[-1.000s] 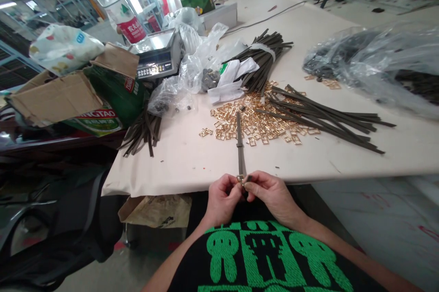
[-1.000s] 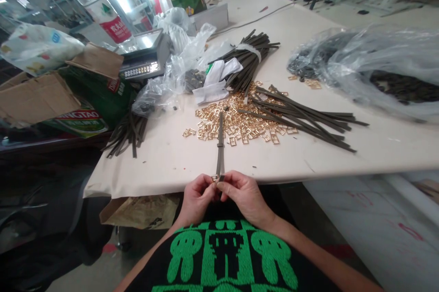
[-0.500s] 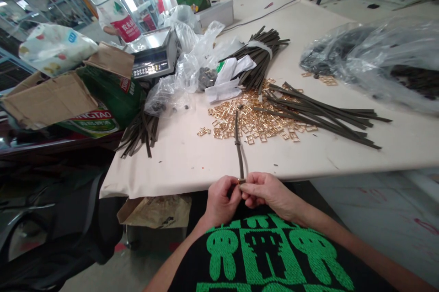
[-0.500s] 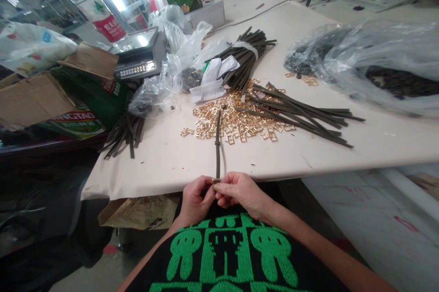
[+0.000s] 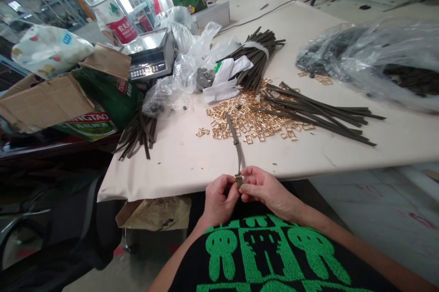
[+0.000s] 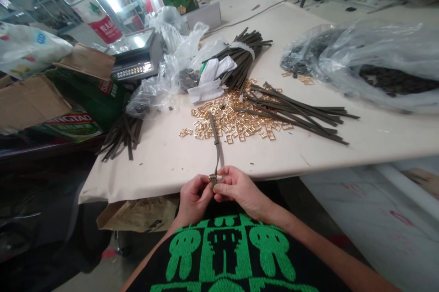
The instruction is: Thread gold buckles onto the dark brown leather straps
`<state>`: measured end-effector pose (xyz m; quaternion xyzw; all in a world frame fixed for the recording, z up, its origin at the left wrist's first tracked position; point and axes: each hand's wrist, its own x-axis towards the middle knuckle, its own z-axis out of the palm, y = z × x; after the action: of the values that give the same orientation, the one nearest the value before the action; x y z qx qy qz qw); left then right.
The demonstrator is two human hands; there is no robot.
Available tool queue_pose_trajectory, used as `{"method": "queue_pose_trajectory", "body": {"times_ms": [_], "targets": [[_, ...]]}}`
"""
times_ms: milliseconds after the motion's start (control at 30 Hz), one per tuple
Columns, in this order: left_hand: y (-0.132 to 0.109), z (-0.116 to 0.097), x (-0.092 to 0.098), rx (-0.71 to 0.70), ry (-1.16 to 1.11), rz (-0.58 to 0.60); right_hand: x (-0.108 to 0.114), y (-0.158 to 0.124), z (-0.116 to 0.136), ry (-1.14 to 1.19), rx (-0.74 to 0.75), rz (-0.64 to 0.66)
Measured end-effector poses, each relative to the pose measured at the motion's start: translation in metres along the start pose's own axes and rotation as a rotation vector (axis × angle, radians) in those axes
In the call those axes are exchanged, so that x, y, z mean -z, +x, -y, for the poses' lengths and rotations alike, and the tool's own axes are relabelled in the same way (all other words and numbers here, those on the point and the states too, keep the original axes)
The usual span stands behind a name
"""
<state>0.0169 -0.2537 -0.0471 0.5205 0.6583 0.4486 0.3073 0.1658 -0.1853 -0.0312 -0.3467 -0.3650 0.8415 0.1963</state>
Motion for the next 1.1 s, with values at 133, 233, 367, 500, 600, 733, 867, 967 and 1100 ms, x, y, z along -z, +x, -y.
{"method": "queue_pose_trajectory", "body": {"times_ms": [133, 233, 367, 500, 600, 733, 867, 967, 1100], "targets": [[-0.003, 0.001, 0.002, 0.020, -0.060, 0.026, -0.002, -0.001, 0.000, -0.257, 0.103, -0.059], [-0.005, 0.001, 0.004, 0.043, -0.114, 0.051, -0.007, -0.004, 0.000, -0.447, 0.159, -0.052], [-0.009, -0.001, 0.004, 0.075, -0.191, 0.074, -0.012, -0.006, -0.003, -0.529, 0.196, -0.081], [-0.012, -0.005, 0.001, 0.084, -0.263, 0.107, -0.014, -0.008, -0.008, -0.555, 0.248, -0.151], [-0.011, -0.006, -0.001, 0.033, -0.217, 0.126, -0.014, -0.008, -0.009, -0.636, 0.314, -0.178], [-0.008, -0.005, 0.000, -0.132, 0.064, 0.104, -0.013, -0.006, -0.007, -0.867, 0.442, -0.241], [-0.003, -0.007, 0.005, -0.172, 0.250, 0.148, -0.009, -0.004, -0.006, -0.982, 0.503, -0.268], [0.000, -0.011, 0.012, -0.094, 0.186, 0.182, -0.005, -0.007, -0.005, -0.902, 0.440, -0.260], [0.003, -0.013, 0.018, 0.159, -0.138, 0.173, -0.002, -0.013, -0.003, -0.749, 0.368, -0.211]]}}
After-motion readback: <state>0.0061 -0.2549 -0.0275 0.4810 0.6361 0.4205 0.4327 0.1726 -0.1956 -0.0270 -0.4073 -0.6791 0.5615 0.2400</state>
